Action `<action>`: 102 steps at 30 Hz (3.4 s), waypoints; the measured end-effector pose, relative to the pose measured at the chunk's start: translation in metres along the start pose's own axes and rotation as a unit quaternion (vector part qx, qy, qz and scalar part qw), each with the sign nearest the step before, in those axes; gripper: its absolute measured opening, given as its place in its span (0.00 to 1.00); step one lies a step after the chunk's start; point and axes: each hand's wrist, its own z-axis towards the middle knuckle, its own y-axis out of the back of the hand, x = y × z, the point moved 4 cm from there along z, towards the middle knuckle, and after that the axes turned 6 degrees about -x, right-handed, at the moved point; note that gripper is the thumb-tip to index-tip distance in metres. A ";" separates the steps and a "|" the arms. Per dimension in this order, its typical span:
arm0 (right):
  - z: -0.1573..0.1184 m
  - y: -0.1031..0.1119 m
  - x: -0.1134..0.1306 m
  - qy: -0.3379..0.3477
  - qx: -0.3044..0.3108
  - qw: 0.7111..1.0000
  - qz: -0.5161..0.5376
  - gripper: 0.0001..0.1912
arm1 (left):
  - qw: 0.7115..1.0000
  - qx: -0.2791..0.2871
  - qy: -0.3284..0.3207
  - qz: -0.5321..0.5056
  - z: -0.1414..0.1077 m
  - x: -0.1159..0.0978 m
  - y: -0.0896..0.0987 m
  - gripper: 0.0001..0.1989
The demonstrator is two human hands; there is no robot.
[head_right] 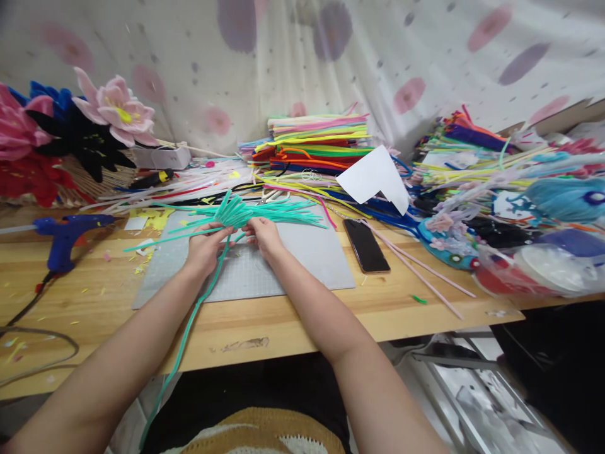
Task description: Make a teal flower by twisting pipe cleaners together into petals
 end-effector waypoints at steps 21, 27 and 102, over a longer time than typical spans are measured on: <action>0.003 0.000 0.003 0.091 0.081 0.992 0.033 0.09 | 0.997 0.062 0.048 -0.006 0.001 -0.002 0.000 0.10; -0.002 0.000 0.005 0.078 0.070 0.994 0.011 0.06 | 0.996 0.042 0.070 -0.042 0.006 -0.001 0.004 0.08; -0.002 0.009 0.013 0.087 0.161 0.959 -0.214 0.05 | 0.996 0.073 0.057 0.014 0.016 -0.013 0.016 0.10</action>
